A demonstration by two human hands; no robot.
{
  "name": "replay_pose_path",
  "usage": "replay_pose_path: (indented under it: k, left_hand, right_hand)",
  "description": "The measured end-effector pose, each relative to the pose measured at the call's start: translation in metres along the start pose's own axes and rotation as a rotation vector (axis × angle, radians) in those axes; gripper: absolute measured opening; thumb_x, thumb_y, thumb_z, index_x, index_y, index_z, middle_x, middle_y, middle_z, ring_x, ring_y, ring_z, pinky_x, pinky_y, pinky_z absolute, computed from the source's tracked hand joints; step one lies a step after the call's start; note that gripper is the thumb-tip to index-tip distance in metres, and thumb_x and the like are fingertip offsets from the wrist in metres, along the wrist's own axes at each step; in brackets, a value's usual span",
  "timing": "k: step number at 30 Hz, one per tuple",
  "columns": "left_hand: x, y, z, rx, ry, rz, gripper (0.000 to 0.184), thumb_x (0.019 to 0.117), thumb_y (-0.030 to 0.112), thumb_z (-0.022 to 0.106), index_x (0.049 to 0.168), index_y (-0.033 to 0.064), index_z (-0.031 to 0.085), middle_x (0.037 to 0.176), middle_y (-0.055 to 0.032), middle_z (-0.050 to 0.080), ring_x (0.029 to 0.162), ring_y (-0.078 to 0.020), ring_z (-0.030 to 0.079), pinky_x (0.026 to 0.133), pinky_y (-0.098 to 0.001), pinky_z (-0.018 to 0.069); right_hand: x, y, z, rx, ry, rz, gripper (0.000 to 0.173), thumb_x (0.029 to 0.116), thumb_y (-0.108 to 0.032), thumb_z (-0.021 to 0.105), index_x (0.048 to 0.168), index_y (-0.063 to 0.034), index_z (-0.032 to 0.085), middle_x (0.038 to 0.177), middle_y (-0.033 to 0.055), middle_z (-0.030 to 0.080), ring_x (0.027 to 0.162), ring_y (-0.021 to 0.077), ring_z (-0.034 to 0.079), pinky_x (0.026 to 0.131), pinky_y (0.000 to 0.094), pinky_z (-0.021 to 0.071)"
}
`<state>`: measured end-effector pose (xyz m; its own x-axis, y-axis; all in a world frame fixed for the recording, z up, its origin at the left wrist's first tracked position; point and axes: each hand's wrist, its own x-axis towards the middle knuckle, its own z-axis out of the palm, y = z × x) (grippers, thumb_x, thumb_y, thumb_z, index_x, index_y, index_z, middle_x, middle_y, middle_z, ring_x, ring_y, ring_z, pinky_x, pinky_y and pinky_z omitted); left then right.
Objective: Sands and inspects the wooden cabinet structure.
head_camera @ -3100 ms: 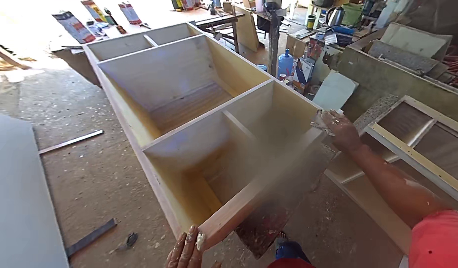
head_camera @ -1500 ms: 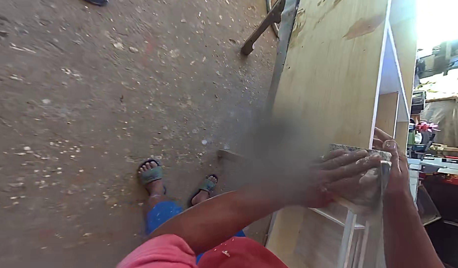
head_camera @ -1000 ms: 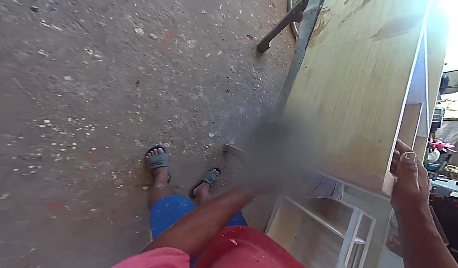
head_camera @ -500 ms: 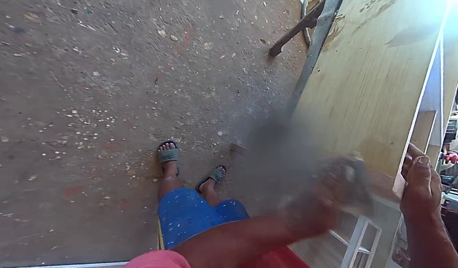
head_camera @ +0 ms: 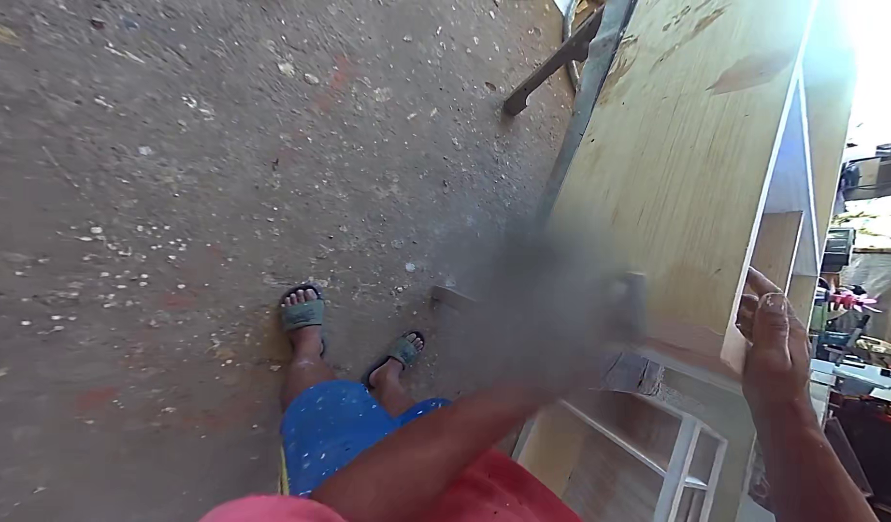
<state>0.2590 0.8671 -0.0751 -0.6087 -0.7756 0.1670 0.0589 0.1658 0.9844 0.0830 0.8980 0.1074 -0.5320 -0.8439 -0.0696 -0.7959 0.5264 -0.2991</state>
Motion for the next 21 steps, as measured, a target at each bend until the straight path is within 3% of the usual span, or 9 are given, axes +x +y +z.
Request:
replay_pose_path:
  k: [2, 5, 7, 10, 12, 13, 15, 18, 21]
  left_hand:
    - [-0.005, -0.034, 0.0, 0.064, -0.032, -0.107, 0.058, 0.096, -0.002, 0.053, 0.153, -0.0045, 0.04, 0.16, -0.0216, 0.039, 0.148, -0.033, 0.04, 0.119, -0.049, 0.0368]
    - [0.0, 0.027, 0.004, -0.034, 0.112, 0.111, 0.053, 0.0881, -0.007, 0.058, 0.141, -0.0059, 0.056, 0.147, -0.0223, 0.055, 0.138, -0.0312, 0.053, 0.116, -0.0422, 0.0429]
    - [0.011, 0.059, 0.0, -0.128, 0.094, 0.261, 0.048, 0.0939, -0.007, 0.054, 0.142, -0.0055, 0.056, 0.152, -0.0212, 0.05, 0.144, -0.0312, 0.046, 0.122, -0.043, 0.0358]
    - [0.005, 0.004, 0.002, -0.037, 0.011, 0.01, 0.047, 0.0964, -0.002, 0.056, 0.143, -0.002, 0.055, 0.153, -0.0156, 0.051, 0.144, -0.0257, 0.047, 0.119, -0.0431, 0.0391]
    - [0.0, -0.035, -0.004, 0.098, -0.101, -0.177, 0.058, 0.0989, -0.002, 0.049, 0.155, -0.0047, 0.035, 0.161, -0.0229, 0.036, 0.15, -0.0337, 0.037, 0.12, -0.0499, 0.0348]
    - [-0.002, -0.028, -0.004, 0.098, -0.101, -0.199, 0.059, 0.0987, -0.003, 0.048, 0.155, -0.0065, 0.033, 0.161, -0.0266, 0.035, 0.15, -0.0369, 0.035, 0.121, -0.0509, 0.0332]
    - [0.0, 0.016, 0.002, 0.039, 0.061, -0.019, 0.054, 0.0897, -0.005, 0.057, 0.143, -0.007, 0.053, 0.15, -0.0252, 0.051, 0.142, -0.0343, 0.048, 0.117, -0.0452, 0.0404]
    - [0.012, 0.078, -0.002, -0.109, 0.084, 0.231, 0.048, 0.0946, -0.007, 0.054, 0.143, -0.0057, 0.054, 0.155, -0.0213, 0.047, 0.147, -0.0308, 0.043, 0.123, -0.0417, 0.0337]
    - [0.01, 0.022, 0.003, 0.012, 0.024, 0.02, 0.055, 0.0969, -0.002, 0.055, 0.151, -0.0013, 0.045, 0.159, -0.0153, 0.043, 0.148, -0.0241, 0.04, 0.122, -0.0401, 0.0352]
  right_hand:
    - [-0.001, 0.001, 0.0, -0.006, 0.004, -0.006, 0.072, 0.1076, -0.052, 0.017, 0.151, 0.0004, 0.042, 0.122, 0.0135, 0.069, 0.1, 0.007, 0.069, 0.088, 0.025, 0.0559]
    - [0.002, -0.002, 0.0, 0.001, 0.0, -0.004, 0.073, 0.1073, -0.052, 0.018, 0.15, 0.0016, 0.041, 0.12, 0.014, 0.069, 0.099, 0.0074, 0.069, 0.088, 0.0253, 0.056]
    - [0.0, -0.004, 0.001, 0.007, -0.001, 0.002, 0.074, 0.107, -0.053, 0.018, 0.15, 0.0034, 0.041, 0.121, 0.015, 0.069, 0.1, 0.0079, 0.069, 0.088, 0.0258, 0.0561]
    - [0.0, -0.001, 0.0, 0.013, -0.009, 0.003, 0.074, 0.1073, -0.053, 0.018, 0.15, 0.0024, 0.041, 0.12, 0.0131, 0.069, 0.1, 0.0058, 0.069, 0.088, 0.0237, 0.0557]
    - [0.0, -0.002, 0.0, -0.006, 0.0, 0.001, 0.072, 0.1075, -0.051, 0.018, 0.149, 0.0019, 0.043, 0.119, 0.0141, 0.069, 0.098, 0.0067, 0.069, 0.088, 0.0248, 0.0558]
    - [-0.001, -0.002, -0.002, -0.016, -0.004, 0.004, 0.072, 0.1076, -0.051, 0.017, 0.149, 0.0013, 0.043, 0.12, 0.0143, 0.069, 0.098, 0.0072, 0.069, 0.088, 0.0253, 0.0558]
    - [0.002, -0.002, -0.002, -0.005, -0.005, -0.008, 0.072, 0.1074, -0.051, 0.018, 0.149, 0.0019, 0.043, 0.121, 0.0142, 0.068, 0.097, 0.0061, 0.069, 0.088, 0.0241, 0.0558]
    - [-0.003, -0.003, -0.002, 0.01, -0.004, -0.013, 0.072, 0.1075, -0.05, 0.02, 0.148, 0.0056, 0.043, 0.123, 0.0173, 0.067, 0.101, 0.0066, 0.068, 0.089, 0.024, 0.0553]
    - [-0.001, 0.001, -0.001, -0.004, -0.007, -0.002, 0.074, 0.1069, -0.054, 0.018, 0.15, 0.0018, 0.042, 0.119, 0.0142, 0.069, 0.098, 0.0065, 0.069, 0.087, 0.0247, 0.0565]
